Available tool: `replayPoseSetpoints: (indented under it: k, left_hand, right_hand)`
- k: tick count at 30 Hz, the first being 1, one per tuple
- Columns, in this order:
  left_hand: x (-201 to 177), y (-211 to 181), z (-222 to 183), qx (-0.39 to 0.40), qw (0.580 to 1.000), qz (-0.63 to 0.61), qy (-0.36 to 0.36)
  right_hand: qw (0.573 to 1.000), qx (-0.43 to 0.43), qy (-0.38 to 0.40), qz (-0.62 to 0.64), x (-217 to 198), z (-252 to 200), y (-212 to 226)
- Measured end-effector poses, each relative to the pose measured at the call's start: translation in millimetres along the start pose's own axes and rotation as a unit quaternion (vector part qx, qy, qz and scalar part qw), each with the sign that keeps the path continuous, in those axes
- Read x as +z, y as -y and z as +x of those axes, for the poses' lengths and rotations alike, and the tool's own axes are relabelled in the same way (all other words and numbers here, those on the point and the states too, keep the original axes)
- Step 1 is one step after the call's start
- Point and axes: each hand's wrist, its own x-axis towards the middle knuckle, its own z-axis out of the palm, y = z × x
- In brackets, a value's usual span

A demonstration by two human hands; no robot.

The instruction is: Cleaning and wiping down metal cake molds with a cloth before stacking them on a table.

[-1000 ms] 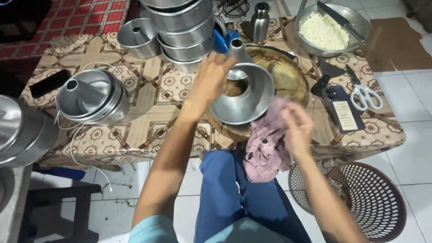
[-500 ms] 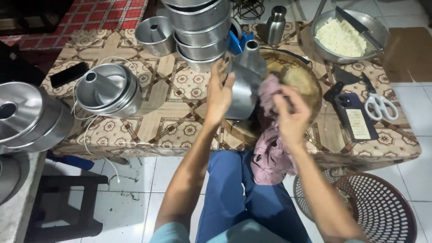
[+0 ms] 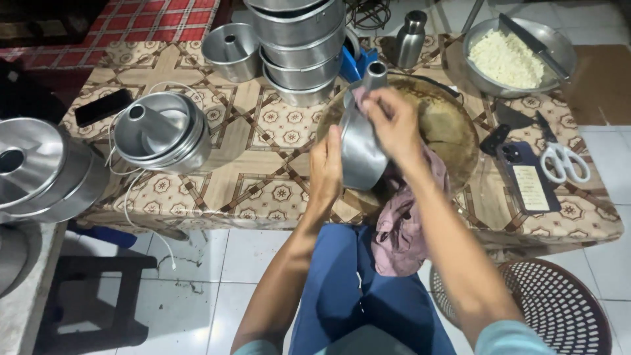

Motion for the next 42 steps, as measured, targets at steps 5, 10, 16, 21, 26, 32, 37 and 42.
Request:
replayPoseSetpoints:
  k: [5, 10, 16, 21, 26, 32, 37, 42]
  left_hand:
    - [-2.0, -4.0, -4.5, -0.022, 1.000, 0.002, 0.010]
    - [-11.1, 61.3, -0.4, -0.017, 0.999, 0.000, 0.033]
    - [-13.8, 76.3, -5.8, -0.007, 0.999, 0.010, 0.039]
    - [-15.9, 45.7, -6.9, -0.001, 0.999, 0.004, 0.042]
    - [-22.5, 32.4, -14.7, -0.009, 0.998, -0.018, 0.054]
    - [-18.1, 45.6, -12.2, 0.004, 0.996, -0.040, 0.083]
    - [-23.7, 82.2, -12.2, 0.009, 0.996, -0.039, 0.078]
    - [-27.5, 86.1, -23.2, -0.013, 0.997, -0.056, 0.042]
  right_hand:
    - [0.973, -0.187, -0.087, -0.106, 15.1, -73.3, 50.0]
    - [0.986, -0.137, -0.057, -0.080, 9.7, -42.0, 9.7]
    - [0.998, 0.029, -0.034, 0.047, -0.8, -23.7, 12.7]
    - [0.988, -0.096, -0.078, -0.097, 16.1, -73.6, 63.7]
    - [0.999, 0.005, -0.050, 0.004, 4.2, -21.3, -6.1]
    - [0.992, -0.075, -0.099, -0.028, 24.0, -52.7, 30.5]
    - [0.984, -0.130, -0.095, -0.071, 17.7, -76.0, 52.6]
    - [0.997, 0.059, -0.034, 0.037, -14.5, -30.2, 30.6]
